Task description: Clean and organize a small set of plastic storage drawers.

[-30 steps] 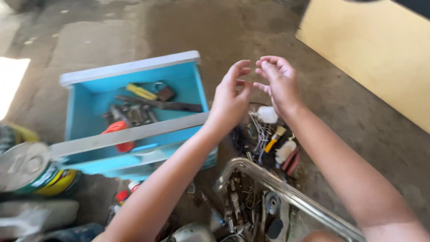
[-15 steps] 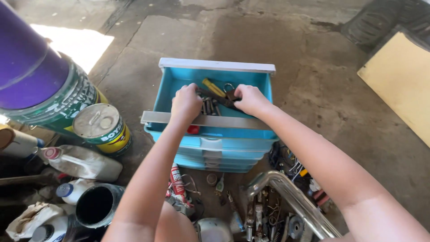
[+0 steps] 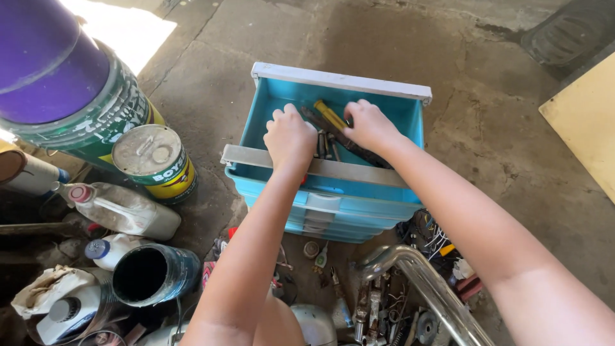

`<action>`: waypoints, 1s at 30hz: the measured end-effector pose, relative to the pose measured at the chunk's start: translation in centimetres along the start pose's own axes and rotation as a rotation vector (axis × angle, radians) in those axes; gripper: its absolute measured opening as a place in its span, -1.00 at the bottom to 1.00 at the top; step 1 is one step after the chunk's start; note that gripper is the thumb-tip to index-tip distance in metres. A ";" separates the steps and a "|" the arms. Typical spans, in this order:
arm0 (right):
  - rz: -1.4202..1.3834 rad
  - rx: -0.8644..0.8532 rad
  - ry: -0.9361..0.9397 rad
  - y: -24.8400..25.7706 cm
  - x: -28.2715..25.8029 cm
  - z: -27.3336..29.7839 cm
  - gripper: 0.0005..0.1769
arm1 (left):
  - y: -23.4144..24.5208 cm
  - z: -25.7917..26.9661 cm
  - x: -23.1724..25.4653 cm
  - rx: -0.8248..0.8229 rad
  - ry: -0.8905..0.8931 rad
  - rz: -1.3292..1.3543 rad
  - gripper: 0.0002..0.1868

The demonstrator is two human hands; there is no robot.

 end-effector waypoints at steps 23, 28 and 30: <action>-0.177 0.106 -0.046 0.9 0.4 -1.0 -0.56 | -2.7 -0.7 -1.2 -0.333 0.122 -0.091 -0.65; 0.207 -0.310 -0.161 1.4 0.6 2.2 -0.41 | -2.7 -0.7 -1.2 -0.287 0.114 -0.050 -0.76; 0.247 -0.392 -0.227 0.8 0.9 2.8 -0.41 | -2.5 -1.0 -1.3 -0.237 0.105 -0.020 -0.84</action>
Point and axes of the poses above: each hand's wrist, its own z-axis away from the middle knuckle, its own y-axis out of the back of the hand, x = y × z, the point moved 5 cm from there along -z, towards the middle knuckle, and after that the axes turned 10 degrees about x, right-handed, at the moved point
